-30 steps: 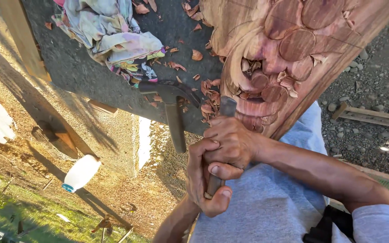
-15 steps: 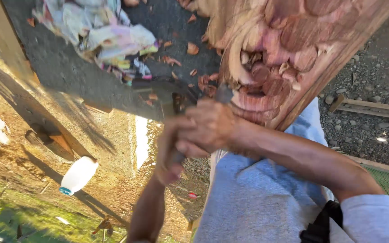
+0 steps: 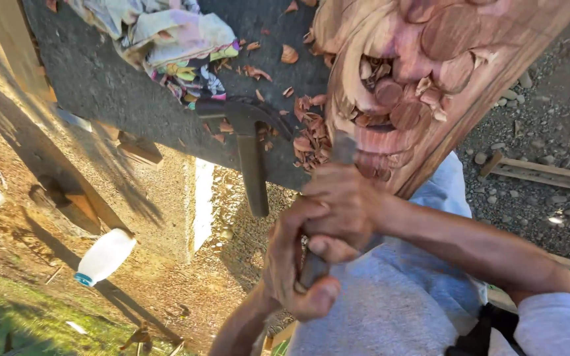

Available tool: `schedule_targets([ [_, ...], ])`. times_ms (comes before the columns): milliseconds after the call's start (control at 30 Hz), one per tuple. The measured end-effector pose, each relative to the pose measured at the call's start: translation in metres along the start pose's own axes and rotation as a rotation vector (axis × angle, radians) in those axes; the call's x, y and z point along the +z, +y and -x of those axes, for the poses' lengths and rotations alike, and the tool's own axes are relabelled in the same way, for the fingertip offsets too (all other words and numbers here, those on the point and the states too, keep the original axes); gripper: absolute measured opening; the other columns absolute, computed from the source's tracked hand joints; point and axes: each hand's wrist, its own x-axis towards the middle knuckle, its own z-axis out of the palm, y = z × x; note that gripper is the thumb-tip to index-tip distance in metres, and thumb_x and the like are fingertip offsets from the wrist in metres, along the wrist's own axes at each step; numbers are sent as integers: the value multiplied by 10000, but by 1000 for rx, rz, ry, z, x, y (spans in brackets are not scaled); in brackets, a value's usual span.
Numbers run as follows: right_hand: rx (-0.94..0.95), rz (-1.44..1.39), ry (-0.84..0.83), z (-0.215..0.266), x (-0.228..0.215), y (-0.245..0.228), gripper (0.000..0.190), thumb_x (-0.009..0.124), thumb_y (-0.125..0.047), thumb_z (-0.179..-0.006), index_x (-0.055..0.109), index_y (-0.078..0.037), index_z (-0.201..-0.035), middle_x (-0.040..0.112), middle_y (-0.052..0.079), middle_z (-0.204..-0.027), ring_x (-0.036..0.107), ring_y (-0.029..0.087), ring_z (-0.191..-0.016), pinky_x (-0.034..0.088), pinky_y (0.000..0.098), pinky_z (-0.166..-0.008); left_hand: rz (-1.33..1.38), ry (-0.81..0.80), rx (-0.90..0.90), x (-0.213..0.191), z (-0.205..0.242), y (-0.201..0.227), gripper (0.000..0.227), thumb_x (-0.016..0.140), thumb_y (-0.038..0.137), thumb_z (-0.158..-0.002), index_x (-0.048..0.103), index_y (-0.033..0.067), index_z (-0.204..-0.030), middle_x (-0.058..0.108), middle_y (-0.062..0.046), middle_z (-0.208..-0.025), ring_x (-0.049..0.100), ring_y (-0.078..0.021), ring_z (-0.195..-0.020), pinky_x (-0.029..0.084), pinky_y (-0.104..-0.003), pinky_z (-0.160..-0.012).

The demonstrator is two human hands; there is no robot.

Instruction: Carving intricate decorative patterns into a wooden panel using hand tools including chisels and a mallet.

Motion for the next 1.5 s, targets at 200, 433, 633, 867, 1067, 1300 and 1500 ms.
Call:
schedule_targets([
  [200,42,-182,-42,-4,-7,17,345,520,-263,-975,557,-123,-662,393,25,-616,447,240,-573,307,431,-550,-130,231,-178,14,3,0,793,689,436,-821,426,-11,-1421,566,-171,-1220,591,-229,-1025,507,-373,-957],
  [433,52,-239,-4,-7,-11,20,355,501,-253,-978,519,-125,-648,403,20,-623,443,232,-566,297,430,-537,-80,281,-219,19,-8,6,781,669,396,-790,438,-24,-1407,592,-158,-1153,604,-189,-920,514,-340,-853],
  [633,39,-166,-36,-7,-6,25,348,529,-280,-988,526,-150,-666,447,17,-668,479,221,-592,335,421,-544,-41,274,-146,10,-9,0,762,682,404,-824,449,-20,-1414,568,-186,-1198,587,-208,-1014,480,-349,-927],
  [867,0,-29,-82,-10,-1,38,298,570,-306,-1026,606,-149,-775,523,26,-762,529,210,-674,391,408,-601,150,207,-84,-22,-14,-33,708,668,418,-889,436,8,-1418,555,-175,-1229,573,-214,-1068,463,-365,-981],
  [1067,38,105,-54,-11,10,34,298,583,-273,-981,592,-152,-709,458,19,-665,500,217,-603,372,412,-549,238,10,-98,-43,-11,-24,705,686,400,-877,447,3,-1409,573,-140,-1167,631,-195,-1042,487,-320,-879],
  [1300,64,-65,12,-10,3,16,305,523,-249,-965,602,-112,-704,459,15,-645,461,215,-554,322,416,-534,-28,115,-106,-15,-9,1,705,653,419,-880,447,22,-1425,639,-148,-1093,690,-223,-959,549,-344,-871],
  [1500,53,-93,-41,-5,-2,30,302,549,-268,-969,591,-139,-699,490,16,-662,478,210,-569,341,411,-534,4,147,-90,-14,-15,-15,707,673,448,-892,448,21,-1409,641,-170,-1140,677,-242,-1006,551,-379,-928],
])
